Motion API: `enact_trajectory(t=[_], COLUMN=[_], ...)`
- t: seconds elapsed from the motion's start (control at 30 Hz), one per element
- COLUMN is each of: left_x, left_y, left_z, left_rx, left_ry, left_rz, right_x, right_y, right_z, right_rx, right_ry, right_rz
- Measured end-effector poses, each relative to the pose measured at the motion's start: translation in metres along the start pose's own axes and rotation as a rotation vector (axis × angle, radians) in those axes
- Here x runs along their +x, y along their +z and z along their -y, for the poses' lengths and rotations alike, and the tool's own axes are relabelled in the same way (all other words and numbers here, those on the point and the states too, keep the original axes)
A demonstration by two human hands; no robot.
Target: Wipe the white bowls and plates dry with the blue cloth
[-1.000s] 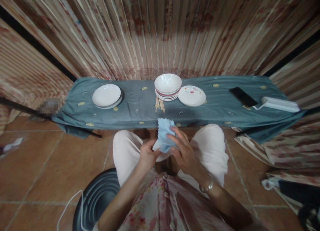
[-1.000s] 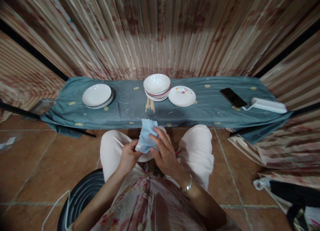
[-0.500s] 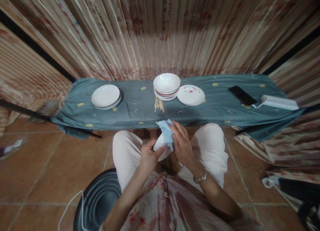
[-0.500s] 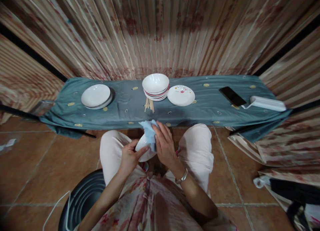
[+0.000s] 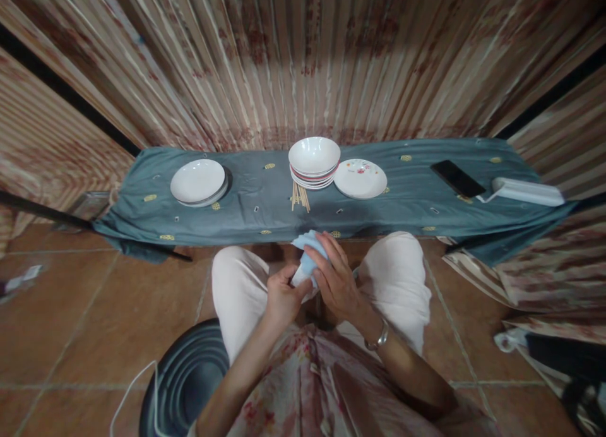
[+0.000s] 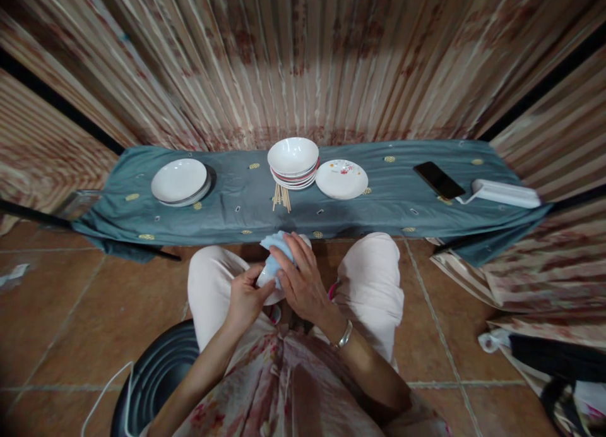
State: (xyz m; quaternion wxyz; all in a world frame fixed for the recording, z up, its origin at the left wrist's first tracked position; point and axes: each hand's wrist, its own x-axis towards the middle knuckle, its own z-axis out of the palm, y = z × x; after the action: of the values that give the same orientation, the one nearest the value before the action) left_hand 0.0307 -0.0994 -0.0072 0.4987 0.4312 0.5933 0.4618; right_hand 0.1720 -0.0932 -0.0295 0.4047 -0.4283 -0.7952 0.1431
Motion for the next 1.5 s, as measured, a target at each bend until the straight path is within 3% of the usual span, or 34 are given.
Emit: enact_trajectory(t=[0.23, 0.5, 0.6, 0.83, 1.3, 1.5], left_x=[-0.004, -0.002, -0.003, -0.007, -0.011, -0.012], left_y=[-0.001, -0.001, -0.001, -0.001, -0.003, -0.003], left_z=[-0.007, -0.007, -0.009, -0.010, -0.012, -0.012], left_rx=[-0.004, -0.024, -0.001, 0.013, 0.060, 0.058], left_ry=[-0.017, -0.022, -0.006, -0.022, 0.050, 0.089], left_rz=[-0.001, 0.004, 0.011, 0.001, 0.007, 0.033], right_x=[0.005, -0.003, -0.002, 0.003, -0.011, -0.016], right_y=[-0.001, 0.000, 0.000, 0.007, 0.043, 0.056], right_z=[-0.017, -0.002, -0.006, -0.025, -0.053, -0.051], right_rx=[0.127, 0.047, 0.076, 0.350, 0.733, 1.102], right_ry=[0.201, 0.014, 0.028, 0.315, 0.716, 1.064], right_rz=[-0.052, -0.010, -0.030, -0.154, -0.370, -0.444])
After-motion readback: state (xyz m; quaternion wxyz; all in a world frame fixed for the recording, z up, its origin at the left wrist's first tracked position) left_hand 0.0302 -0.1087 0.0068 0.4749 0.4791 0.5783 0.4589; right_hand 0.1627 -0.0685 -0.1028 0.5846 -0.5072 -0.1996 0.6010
